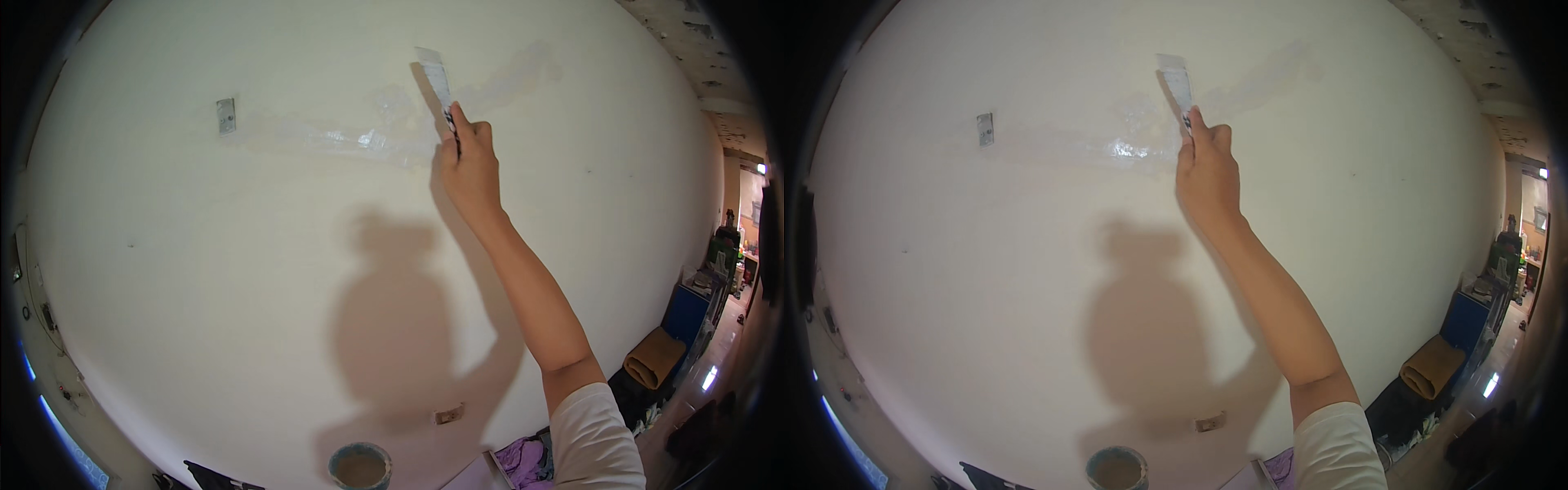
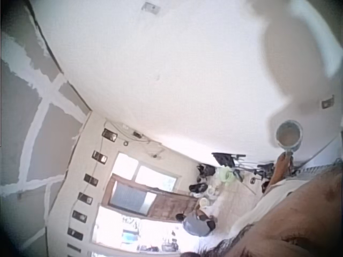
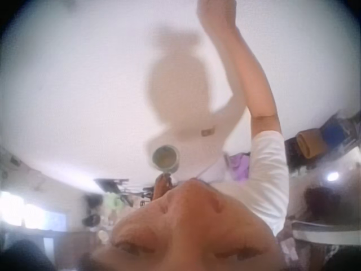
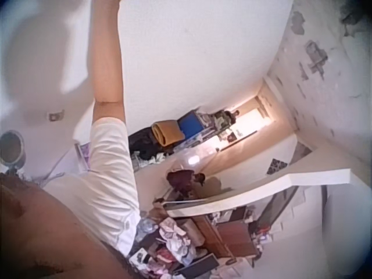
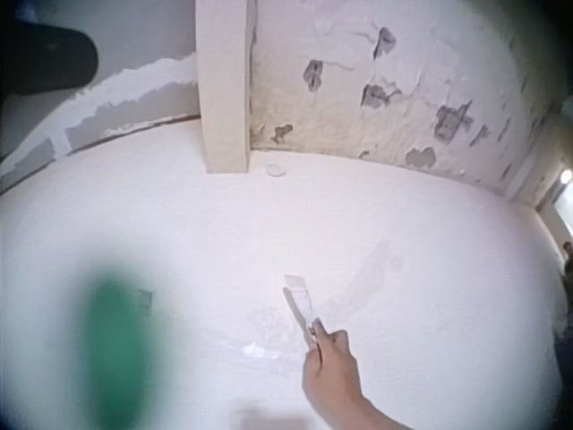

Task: The person applies a patching compound to a wall using a putty knife, mixes additional material in a small bucket, and moves a small red stool to access a different section of the wall.

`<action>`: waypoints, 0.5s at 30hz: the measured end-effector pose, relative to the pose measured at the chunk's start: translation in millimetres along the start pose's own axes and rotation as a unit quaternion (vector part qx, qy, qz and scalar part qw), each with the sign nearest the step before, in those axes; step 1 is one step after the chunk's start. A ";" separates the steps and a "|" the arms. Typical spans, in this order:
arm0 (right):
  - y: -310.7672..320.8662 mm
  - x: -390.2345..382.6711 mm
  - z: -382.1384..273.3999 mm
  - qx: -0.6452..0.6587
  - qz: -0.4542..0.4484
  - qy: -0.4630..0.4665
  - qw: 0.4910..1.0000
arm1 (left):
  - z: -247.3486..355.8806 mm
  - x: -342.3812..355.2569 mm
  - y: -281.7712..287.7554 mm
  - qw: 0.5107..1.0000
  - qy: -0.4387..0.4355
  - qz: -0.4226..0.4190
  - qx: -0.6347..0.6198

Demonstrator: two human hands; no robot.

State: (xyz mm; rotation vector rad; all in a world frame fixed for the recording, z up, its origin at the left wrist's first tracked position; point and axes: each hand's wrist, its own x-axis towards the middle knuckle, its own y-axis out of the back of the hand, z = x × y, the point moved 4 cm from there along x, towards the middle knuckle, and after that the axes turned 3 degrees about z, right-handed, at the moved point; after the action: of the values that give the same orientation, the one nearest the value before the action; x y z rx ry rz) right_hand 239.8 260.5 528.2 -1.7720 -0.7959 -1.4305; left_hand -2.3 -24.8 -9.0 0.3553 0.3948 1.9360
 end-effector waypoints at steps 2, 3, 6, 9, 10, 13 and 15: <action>-8.8 8.7 -6.7 -0.023 -0.018 -0.015 0.999 | -4.8 -1.3 -0.1 1.000 0.010 -0.005 -0.004; -11.6 12.6 -10.3 -0.034 -0.026 -0.024 0.999 | -6.9 -2.7 0.1 1.000 0.005 -0.003 -0.001; -21.9 25.1 -7.9 -0.066 -0.006 -0.021 0.998 | -11.2 -6.5 1.9 1.000 -0.010 0.000 -0.002; -34.5 22.6 -2.5 -0.153 -0.007 0.000 0.988 | -13.2 -8.6 7.2 1.000 -0.019 -0.005 -0.005; -37.7 20.3 -5.3 -0.187 -0.016 0.008 0.982 | -14.4 -9.5 9.2 1.000 -0.015 -0.003 0.004; -31.4 -4.5 -16.0 -0.125 -0.041 0.018 0.991 | -22.7 -10.1 12.1 1.000 0.009 0.009 0.013; -26.8 -2.8 -18.7 -0.100 -0.042 -0.012 0.994 | -24.6 -11.0 12.9 1.000 0.013 0.016 0.006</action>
State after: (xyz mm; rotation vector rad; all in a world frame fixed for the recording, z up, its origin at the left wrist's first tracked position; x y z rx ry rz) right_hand 207.2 259.7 531.8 -1.9272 -0.7710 -1.5951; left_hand -19.1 -42.3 -26.3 0.3468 0.4211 1.9710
